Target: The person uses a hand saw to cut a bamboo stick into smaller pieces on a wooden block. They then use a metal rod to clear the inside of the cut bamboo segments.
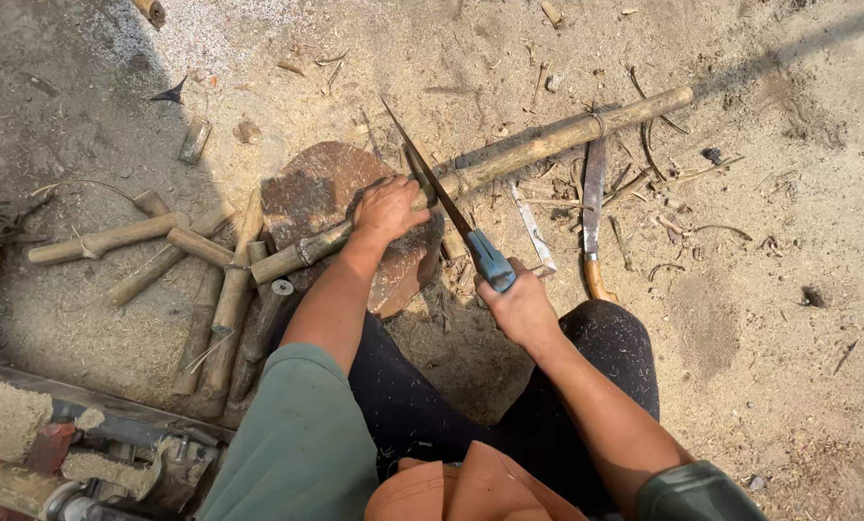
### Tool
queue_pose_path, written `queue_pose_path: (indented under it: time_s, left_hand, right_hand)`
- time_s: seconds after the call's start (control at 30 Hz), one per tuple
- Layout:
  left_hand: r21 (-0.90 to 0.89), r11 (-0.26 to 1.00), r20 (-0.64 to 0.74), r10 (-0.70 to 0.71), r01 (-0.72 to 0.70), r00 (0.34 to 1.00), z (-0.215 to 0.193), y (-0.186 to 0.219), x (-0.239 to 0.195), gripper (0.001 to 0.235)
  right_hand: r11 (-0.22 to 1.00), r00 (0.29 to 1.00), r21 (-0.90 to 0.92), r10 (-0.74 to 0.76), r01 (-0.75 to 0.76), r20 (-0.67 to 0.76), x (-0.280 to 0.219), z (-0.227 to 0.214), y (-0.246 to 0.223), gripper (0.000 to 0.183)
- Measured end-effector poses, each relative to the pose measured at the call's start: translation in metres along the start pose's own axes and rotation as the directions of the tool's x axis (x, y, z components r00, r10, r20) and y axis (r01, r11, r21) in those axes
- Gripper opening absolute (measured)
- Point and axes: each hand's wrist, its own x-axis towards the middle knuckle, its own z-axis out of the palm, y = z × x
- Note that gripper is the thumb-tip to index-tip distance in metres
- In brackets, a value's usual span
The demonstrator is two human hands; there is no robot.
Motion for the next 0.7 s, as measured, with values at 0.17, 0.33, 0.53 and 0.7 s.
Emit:
queue_pose_path:
  time_s: [0.17,0.33,0.53,0.7]
  left_hand:
    - [-0.046,0.998,-0.065,-0.034,0.031,0.997,-0.006,-0.004,0.006,0.061]
    - [-0.082,0.992,0.052,-0.096,0.1,0.994,-0.012,0.015,-0.011,0.065]
    - [-0.035,0.996,0.048,-0.081,0.083,0.996,-0.003,0.016,-0.022,0.059]
    - [-0.058,0.998,-0.028,-0.039,0.037,0.999,-0.024,0.007,-0.004,0.064]
  right_hand:
    - [1.0,1.0,0.012,0.017,-0.017,-0.005,0.013,0.001,-0.008,0.049]
    - [0.948,0.948,0.015,0.318,-0.318,0.005,-0.152,-0.051,0.051,0.047]
    - [0.999,0.998,-0.013,-0.037,0.036,-0.056,-0.039,-0.008,0.036,0.051]
    - [0.999,0.996,-0.003,0.05,-0.05,0.075,0.012,0.0,-0.002,0.044]
